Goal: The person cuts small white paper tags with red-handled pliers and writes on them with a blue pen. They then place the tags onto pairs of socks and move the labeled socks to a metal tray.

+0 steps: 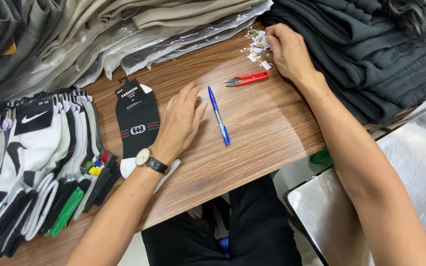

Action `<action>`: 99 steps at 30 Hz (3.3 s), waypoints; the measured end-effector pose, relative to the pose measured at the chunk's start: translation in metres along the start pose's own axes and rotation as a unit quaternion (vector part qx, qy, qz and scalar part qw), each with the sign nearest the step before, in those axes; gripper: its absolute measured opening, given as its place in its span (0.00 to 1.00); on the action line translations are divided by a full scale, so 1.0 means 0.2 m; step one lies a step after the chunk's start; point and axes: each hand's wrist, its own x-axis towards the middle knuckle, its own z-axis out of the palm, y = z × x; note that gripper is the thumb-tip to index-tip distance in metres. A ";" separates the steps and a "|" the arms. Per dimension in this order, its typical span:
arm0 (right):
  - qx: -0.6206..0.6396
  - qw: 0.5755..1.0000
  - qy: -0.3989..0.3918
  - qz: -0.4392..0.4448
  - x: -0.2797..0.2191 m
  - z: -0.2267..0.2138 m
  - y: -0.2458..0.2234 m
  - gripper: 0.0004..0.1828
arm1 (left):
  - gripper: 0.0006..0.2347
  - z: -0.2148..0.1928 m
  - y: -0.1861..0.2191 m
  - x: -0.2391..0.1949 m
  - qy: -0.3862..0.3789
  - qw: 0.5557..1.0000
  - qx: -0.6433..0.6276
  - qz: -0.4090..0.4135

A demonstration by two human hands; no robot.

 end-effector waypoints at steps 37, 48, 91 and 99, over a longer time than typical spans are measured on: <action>0.329 0.855 -0.308 0.257 0.08 0.14 -0.76 0.13 | 0.03 -0.03 -0.11 0.00 0.026 0.882 -0.449 -0.141; 0.048 0.962 -0.227 0.146 -0.01 0.22 -0.75 0.11 | 0.03 -0.03 -0.15 0.01 0.091 0.842 -0.502 -0.176; 0.348 0.882 -0.228 0.220 -0.10 0.32 -0.73 0.06 | 0.05 -0.03 -0.15 -0.02 -0.016 0.856 -0.479 -0.193; 0.335 0.893 -0.192 0.233 -0.09 0.26 -0.75 0.06 | 0.06 -0.04 -0.14 -0.01 -0.037 0.844 -0.497 -0.198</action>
